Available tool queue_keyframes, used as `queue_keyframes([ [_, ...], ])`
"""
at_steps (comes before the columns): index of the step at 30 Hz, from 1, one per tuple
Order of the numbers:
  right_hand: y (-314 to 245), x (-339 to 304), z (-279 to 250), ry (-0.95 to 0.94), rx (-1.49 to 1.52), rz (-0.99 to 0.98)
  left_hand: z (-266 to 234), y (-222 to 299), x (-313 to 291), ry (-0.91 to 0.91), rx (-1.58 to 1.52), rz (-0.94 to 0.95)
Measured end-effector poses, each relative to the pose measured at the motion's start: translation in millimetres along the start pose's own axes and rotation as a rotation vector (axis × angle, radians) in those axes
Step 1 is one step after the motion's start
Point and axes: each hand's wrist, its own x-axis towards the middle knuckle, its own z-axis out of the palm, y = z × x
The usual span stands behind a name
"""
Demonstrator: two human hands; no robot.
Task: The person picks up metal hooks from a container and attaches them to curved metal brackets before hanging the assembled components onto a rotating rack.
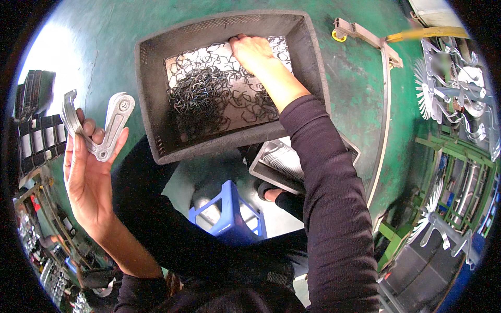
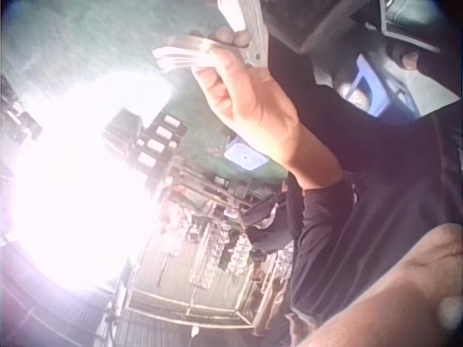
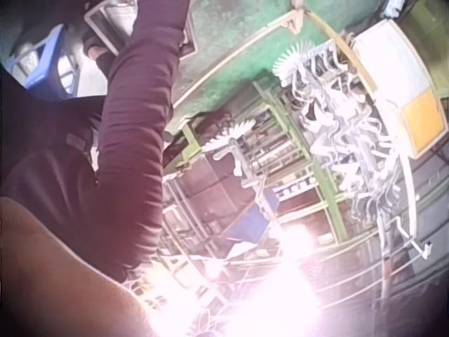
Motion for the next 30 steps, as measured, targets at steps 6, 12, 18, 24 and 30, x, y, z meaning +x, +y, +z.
queue_keyframes([
  [6,3.3,-22.6,-29.2,-0.099,0.117,0.260,0.3,-1.5,-2.4,0.032,0.051,0.017],
  [12,30.3,-65.0,-38.9,-0.097,0.911,0.555,-2.5,-2.1,-2.1,0.020,0.114,0.049],
  [18,6.8,-105.0,-64.9,-0.066,1.360,0.680,6.7,-4.6,-8.2,-0.103,0.149,0.077],
  [24,-7.4,-129.1,-95.4,-0.033,1.396,0.725,16.1,-10.1,-17.2,-0.128,0.167,0.012],
  [30,-49.9,-159.3,-140.4,0.009,1.657,0.576,40.3,-19.7,-47.2,-0.330,0.316,-0.080],
])
